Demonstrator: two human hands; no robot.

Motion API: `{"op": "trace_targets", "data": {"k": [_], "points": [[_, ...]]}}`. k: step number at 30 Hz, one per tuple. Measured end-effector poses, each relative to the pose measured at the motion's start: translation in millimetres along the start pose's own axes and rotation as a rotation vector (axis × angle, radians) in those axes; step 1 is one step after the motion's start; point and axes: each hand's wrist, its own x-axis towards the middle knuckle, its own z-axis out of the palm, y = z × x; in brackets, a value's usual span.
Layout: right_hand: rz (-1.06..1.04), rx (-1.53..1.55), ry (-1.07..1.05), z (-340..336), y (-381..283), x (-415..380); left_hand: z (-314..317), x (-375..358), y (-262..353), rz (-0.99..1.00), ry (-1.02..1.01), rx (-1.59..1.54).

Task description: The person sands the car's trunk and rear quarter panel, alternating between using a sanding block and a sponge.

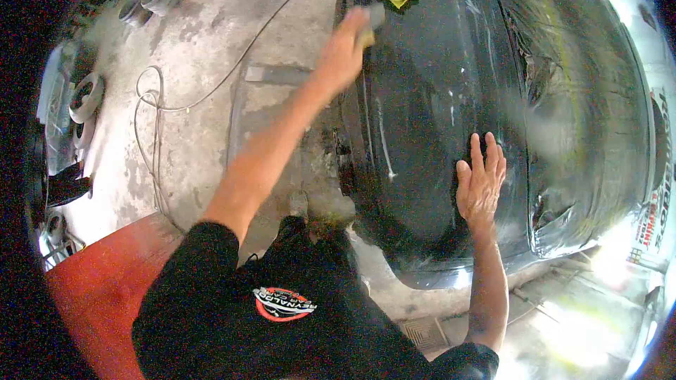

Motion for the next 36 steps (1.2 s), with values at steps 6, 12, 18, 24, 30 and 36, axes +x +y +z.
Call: {"op": "trace_targets", "data": {"k": [6,12,18,24,30,36], "points": [[-0.004,0.006,0.016,0,-1,1,-2,-11,23,0.048,0.046,0.082],[-0.005,0.016,0.012,1,2,-3,-40,-130,90,0.087,-0.163,-0.02],[0.016,0.02,0.014,3,1,-4,-1,5,15,-0.026,-0.013,0.029],[0.022,0.019,0.023,-3,0,-2,-48,-172,133,0.12,-0.223,-0.084],[0.074,0.037,0.007,-4,-2,-3,-27,-22,37,0.162,-0.213,0.21],[0.046,0.049,0.067,-4,-1,-6,-22,10,32,0.254,-0.308,0.416]]}}
